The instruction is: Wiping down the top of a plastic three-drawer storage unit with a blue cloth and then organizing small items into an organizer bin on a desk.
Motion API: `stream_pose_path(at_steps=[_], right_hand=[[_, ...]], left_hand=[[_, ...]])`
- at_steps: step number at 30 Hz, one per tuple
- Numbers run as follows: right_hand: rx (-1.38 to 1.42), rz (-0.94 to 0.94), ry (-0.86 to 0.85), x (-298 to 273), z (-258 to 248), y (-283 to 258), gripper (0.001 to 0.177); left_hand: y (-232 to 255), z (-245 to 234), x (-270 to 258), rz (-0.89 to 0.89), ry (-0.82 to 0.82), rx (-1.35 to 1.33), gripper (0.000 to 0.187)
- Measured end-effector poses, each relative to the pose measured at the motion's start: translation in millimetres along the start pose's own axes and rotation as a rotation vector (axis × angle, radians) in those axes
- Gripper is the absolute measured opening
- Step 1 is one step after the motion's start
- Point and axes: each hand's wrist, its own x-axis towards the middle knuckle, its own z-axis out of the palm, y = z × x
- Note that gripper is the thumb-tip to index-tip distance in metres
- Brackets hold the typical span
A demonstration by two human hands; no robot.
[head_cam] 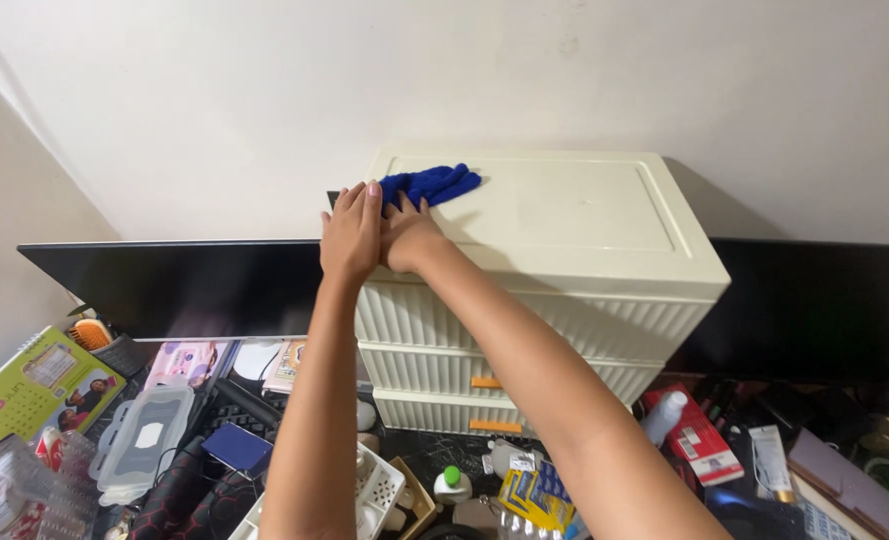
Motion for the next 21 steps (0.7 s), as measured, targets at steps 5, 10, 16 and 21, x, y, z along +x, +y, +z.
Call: stream_pose_path(at_steps=[5, 10, 16, 21], right_hand=[[0.144, -0.031, 0.133, -24, 6, 2, 0.069], [0.081, -0.046, 0.064, -54, 15, 20, 0.062], [0.044, -0.062, 0.136, -85, 25, 52, 0.063], [0.041, 0.023, 0.050, -107, 17, 75, 0.062]], left_hand=[[23, -9, -14, 0.032, -0.159, 0.146, 0.061], [24, 21, -20, 0.087, -0.188, 0.160, 0.065], [49, 55, -32, 0.147, -0.179, 0.157, 0.067], [68, 82, -30, 0.134, -0.238, 0.129, 0.068]])
